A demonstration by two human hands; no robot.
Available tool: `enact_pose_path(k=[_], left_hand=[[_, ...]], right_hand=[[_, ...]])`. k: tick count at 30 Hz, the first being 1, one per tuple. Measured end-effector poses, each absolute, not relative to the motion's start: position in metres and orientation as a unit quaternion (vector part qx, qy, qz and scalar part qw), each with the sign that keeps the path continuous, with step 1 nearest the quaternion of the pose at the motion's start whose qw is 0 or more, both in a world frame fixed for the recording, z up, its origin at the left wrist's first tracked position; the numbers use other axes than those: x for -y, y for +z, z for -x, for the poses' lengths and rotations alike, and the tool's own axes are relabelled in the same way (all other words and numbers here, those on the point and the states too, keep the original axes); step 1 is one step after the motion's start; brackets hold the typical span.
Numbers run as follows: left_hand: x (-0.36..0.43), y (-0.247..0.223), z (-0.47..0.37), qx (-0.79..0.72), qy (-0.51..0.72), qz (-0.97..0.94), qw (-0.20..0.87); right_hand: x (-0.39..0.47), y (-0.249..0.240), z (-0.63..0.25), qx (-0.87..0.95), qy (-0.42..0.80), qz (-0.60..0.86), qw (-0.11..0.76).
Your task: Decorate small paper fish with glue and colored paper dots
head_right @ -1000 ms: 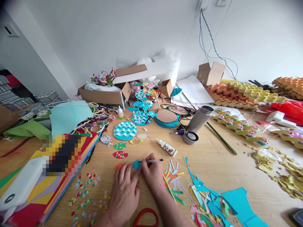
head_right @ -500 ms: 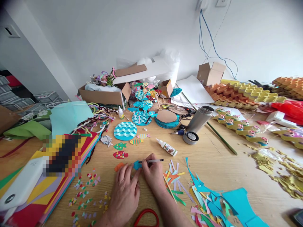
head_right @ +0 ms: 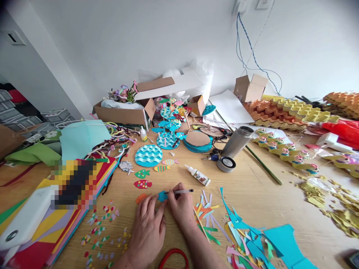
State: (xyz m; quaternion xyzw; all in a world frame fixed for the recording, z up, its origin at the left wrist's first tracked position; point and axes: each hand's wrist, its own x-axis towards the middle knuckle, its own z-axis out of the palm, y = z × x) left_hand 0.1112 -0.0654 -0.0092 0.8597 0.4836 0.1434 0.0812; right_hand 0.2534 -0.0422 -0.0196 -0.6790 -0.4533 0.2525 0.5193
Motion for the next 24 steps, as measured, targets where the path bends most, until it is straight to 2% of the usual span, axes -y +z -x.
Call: enact_pose_path(k=[24], left_hand=[[0.0667,-0.0139,-0.1099,-0.483,0.15,-0.86,0.074]], right_hand=[[0.043,-0.0176,-0.2527,0.456,0.257,0.682,0.512]])
